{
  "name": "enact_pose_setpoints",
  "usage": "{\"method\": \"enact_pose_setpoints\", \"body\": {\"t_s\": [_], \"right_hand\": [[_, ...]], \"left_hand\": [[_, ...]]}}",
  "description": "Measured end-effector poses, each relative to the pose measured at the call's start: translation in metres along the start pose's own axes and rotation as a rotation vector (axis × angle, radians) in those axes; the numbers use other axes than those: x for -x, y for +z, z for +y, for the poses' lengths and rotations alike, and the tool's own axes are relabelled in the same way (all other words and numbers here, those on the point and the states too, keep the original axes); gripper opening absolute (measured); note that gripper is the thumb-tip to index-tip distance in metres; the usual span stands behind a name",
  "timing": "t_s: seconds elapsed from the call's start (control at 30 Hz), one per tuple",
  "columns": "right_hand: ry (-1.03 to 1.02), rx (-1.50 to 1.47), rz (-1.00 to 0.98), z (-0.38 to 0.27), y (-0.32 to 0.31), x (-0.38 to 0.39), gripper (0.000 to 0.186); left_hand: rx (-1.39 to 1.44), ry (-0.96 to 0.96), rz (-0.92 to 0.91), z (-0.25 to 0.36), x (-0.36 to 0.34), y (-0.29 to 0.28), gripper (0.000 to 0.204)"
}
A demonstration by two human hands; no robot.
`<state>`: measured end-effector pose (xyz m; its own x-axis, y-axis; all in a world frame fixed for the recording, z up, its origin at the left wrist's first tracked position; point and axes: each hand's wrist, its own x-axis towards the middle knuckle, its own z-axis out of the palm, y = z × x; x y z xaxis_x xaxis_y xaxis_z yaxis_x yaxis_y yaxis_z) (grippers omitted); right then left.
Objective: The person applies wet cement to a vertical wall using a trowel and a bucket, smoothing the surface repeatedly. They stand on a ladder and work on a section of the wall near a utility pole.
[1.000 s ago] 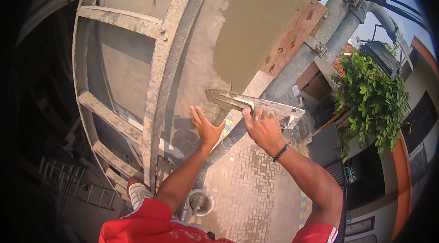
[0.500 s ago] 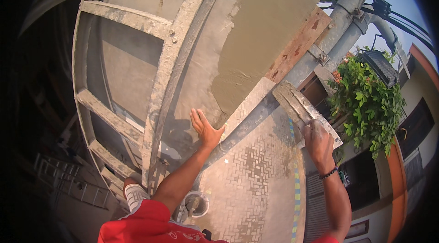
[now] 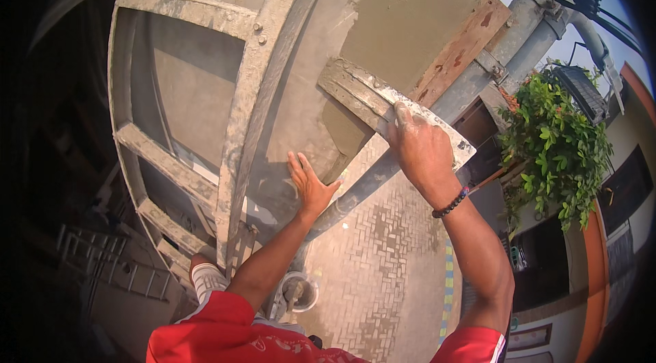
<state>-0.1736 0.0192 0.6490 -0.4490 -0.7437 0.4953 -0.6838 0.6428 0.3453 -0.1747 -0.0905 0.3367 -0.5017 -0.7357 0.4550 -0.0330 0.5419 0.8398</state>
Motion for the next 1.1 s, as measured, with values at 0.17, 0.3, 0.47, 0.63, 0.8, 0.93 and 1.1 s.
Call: {"method": "enact_pose_setpoints", "body": {"t_s": [0.17, 0.3, 0.47, 0.63, 0.8, 0.93, 1.1], "right_hand": [[-0.138, 0.059, -0.224, -0.024, 0.074, 0.051, 0.046], [-0.194, 0.064, -0.383, -0.03, 0.117, 0.095, 0.045], [-0.134, -0.109, -0.615, -0.019, 0.098, 0.105, 0.043], [-0.034, -0.355, -0.091, 0.001, -0.002, 0.052, 0.039], [0.048, -0.194, 0.223, 0.02, -0.065, -0.016, 0.037], [0.024, 0.008, 0.176, 0.022, -0.039, -0.024, 0.044], [-0.104, 0.138, -0.026, -0.006, 0.038, 0.02, 0.054]], "left_hand": [[-0.046, -0.032, -0.039, -0.028, 0.029, -0.006, 0.133], [-0.085, -0.151, -0.183, -0.05, 0.07, -0.007, 0.133], [-0.103, -0.247, -0.247, -0.059, 0.082, -0.01, 0.131], [0.006, -0.199, -0.137, -0.028, 0.048, -0.011, 0.129], [0.075, -0.118, -0.037, -0.003, 0.022, 0.005, 0.125], [0.058, -0.122, -0.047, -0.002, 0.026, 0.008, 0.122], [0.04, -0.08, -0.033, -0.011, 0.03, 0.005, 0.118]]}}
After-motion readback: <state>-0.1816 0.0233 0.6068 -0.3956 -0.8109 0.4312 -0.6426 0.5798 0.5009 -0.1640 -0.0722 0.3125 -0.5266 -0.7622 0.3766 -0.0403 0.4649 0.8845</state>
